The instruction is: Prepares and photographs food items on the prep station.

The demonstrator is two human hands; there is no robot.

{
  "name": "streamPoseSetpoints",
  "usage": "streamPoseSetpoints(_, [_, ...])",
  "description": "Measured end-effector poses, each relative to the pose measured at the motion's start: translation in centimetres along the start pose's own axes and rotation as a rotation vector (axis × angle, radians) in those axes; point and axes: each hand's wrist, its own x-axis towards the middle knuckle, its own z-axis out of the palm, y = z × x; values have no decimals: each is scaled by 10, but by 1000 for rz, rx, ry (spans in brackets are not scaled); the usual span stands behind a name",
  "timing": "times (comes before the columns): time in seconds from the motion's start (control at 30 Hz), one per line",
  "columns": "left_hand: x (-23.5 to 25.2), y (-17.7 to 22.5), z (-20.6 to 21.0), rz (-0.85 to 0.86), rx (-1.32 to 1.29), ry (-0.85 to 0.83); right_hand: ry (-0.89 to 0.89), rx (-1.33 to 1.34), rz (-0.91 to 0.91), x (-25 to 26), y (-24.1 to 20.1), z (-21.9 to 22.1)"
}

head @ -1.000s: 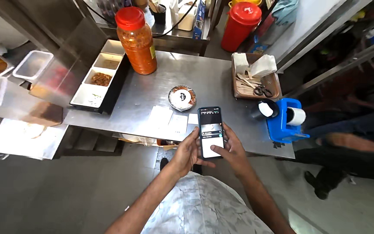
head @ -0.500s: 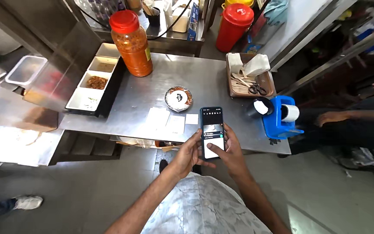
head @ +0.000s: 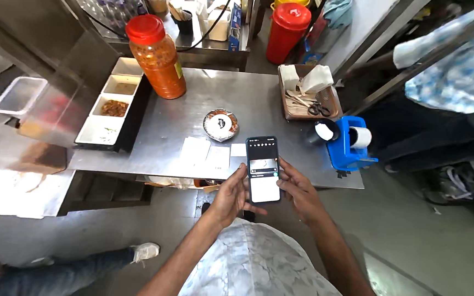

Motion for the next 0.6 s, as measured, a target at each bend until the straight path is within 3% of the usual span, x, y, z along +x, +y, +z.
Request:
streamPoseSetpoints(0.2, [1,-9,11,-1,28,37,63,6,-5,-4,7,-5])
streamPoseSetpoints(0.37, [6,-13,19,-31,40,-25,129,-25,-1,-7,11,-13])
streamPoseSetpoints(0.6, [7,-14,15,-13,13,-33,112,-40,-17,-7,5,-9])
